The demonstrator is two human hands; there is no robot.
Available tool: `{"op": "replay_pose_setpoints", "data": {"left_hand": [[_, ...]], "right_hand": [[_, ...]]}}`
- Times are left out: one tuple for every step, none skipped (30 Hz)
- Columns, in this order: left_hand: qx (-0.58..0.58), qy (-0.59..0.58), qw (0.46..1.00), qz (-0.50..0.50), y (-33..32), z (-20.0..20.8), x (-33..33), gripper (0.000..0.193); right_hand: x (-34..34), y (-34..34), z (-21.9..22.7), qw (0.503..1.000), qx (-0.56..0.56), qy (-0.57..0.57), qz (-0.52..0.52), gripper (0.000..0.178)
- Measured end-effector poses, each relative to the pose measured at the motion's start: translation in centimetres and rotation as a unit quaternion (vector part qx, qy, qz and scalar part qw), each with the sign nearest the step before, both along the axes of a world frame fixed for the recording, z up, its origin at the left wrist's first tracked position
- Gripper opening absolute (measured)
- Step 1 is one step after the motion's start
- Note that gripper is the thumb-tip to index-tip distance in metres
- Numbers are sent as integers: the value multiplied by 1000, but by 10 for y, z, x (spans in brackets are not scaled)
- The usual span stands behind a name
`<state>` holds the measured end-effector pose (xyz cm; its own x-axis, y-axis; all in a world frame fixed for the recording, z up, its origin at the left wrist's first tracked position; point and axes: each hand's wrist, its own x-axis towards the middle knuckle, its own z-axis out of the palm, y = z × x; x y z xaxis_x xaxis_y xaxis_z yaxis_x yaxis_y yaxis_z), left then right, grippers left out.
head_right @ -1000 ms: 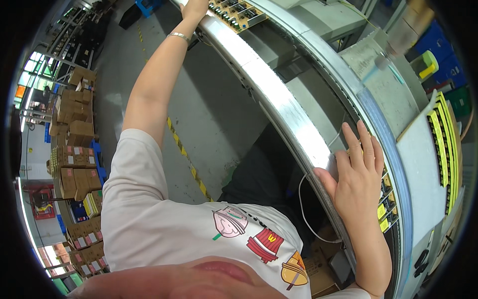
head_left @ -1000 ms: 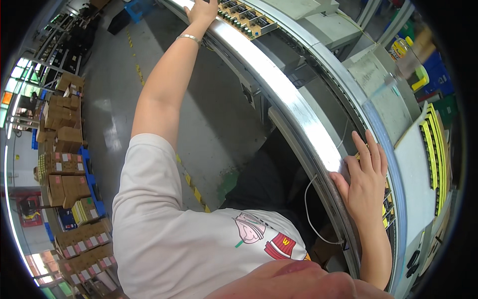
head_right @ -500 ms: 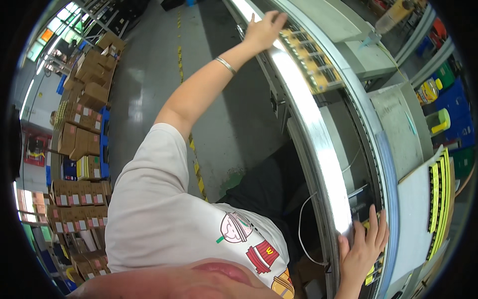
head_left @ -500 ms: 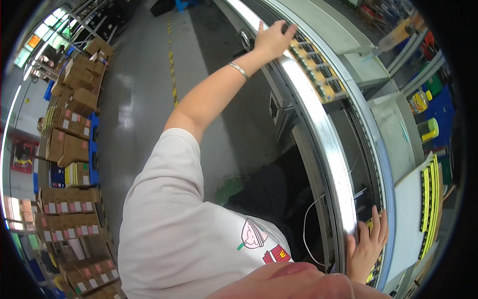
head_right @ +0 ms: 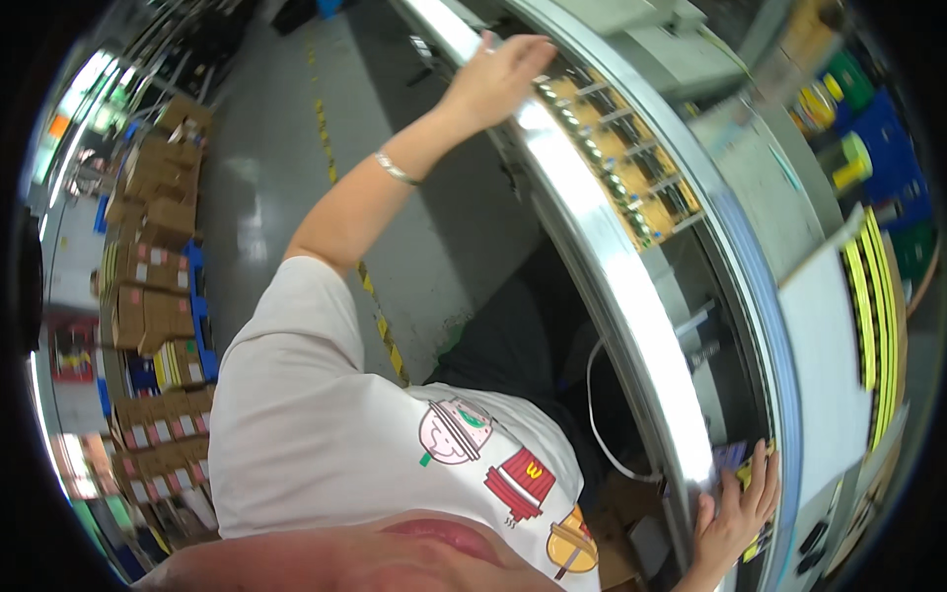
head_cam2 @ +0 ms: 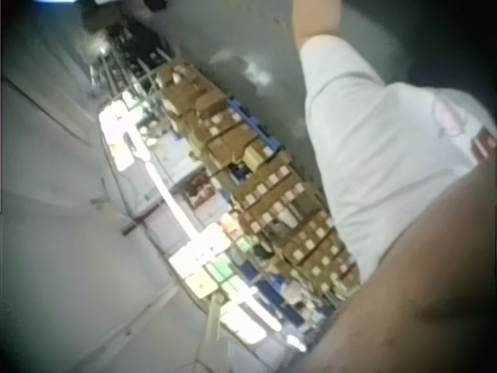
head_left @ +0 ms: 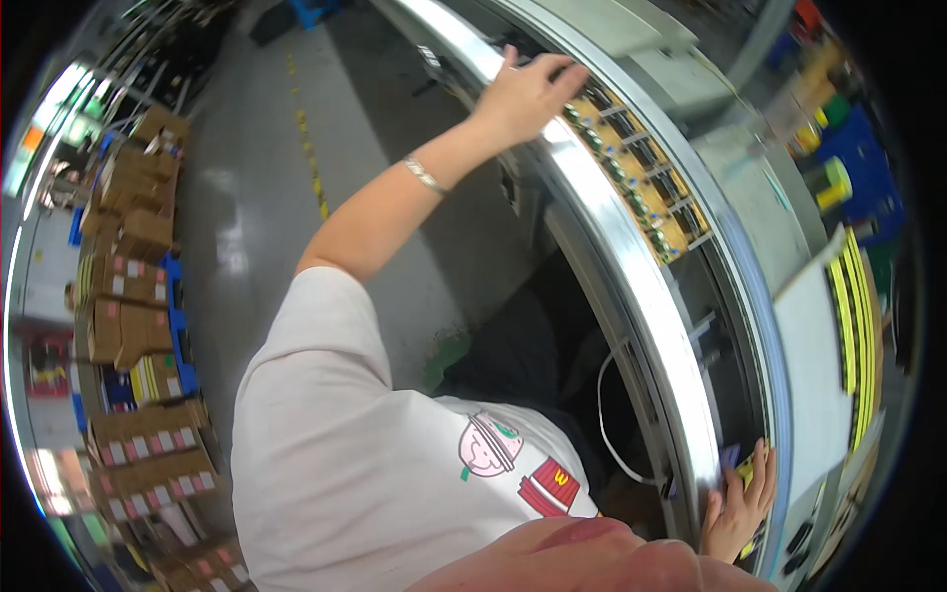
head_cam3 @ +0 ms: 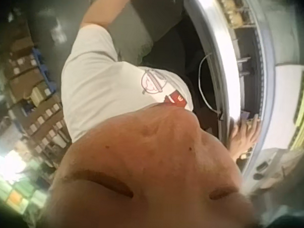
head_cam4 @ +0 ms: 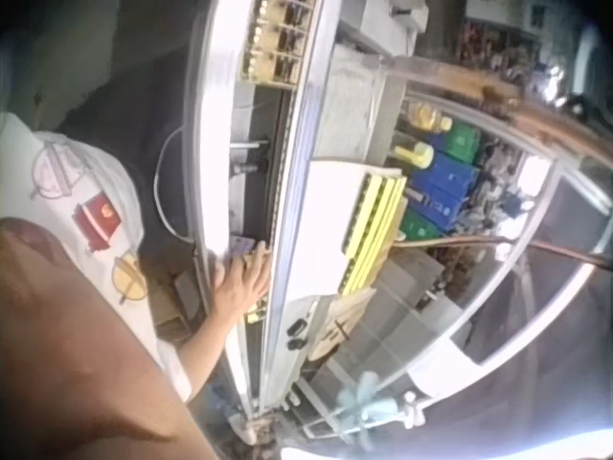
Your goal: The recorder is assembling small yellow components onto electronic circuit boards on a manual assembly line track.
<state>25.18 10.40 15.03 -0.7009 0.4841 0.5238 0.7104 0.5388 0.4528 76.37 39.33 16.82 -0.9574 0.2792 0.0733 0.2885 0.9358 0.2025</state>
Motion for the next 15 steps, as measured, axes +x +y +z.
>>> {"op": "replay_pose_setpoints", "data": {"left_hand": [[8, -38, 999, 1, -4, 5, 4, 67], [9, -34, 999, -8, -9, 4, 5, 68], [9, -30, 999, -21, -11, 2, 6, 68], [12, -39, 999, -36, -8, 12, -1, 67], [14, -48, 998, -50, -4, 23, -7, 66], [24, -69, 995, -62, -10, 11, -18, 66], [22, -78, 995, -65, -9, 8, -21, 64], [20, -86, 994, -65, -6, 6, -24, 63], [19, -92, 993, -76, -5, 6, -23, 63], [20, -100, 991, -86, -5, 7, -23, 62], [23, -108, 989, -96, -5, 8, -23, 61], [24, -113, 988, -105, -6, 12, -25, 59], [26, -119, 986, -115, -9, 15, -27, 58], [27, -122, 985, -123, -12, 17, -29, 58], [31, -127, 983, -130, -14, 19, -30, 57]], "right_hand": [[2, -5, 1, 1000, 1, -12, -21, 66], [3, -9, 2, 1000, -1, 0, -22, 67], [8, -14, 3, 1000, -3, 10, -28, 67], [3, -11, 9, 999, -2, 7, -48, 67], [-2, -7, 14, 998, -3, 19, -52, 67], [-17, -9, 21, 999, 6, 12, -50, 67], [-19, -7, 18, 998, 9, 20, -50, 67], [-22, -7, 15, 998, 11, 29, -49, 67], [-22, -8, 15, 998, 11, 23, -60, 67], [-22, -10, 15, 997, 8, 23, -68, 67], [-23, -12, 17, 997, 5, 22, -75, 66], [-26, -15, 18, 996, 1, 25, -82, 66], [-30, -19, 19, 996, -2, 28, -88, 66], [-35, -23, 20, 995, 0, 24, -97, 66], [-40, -27, 22, 995, -1, 22, -97, 66]]}}
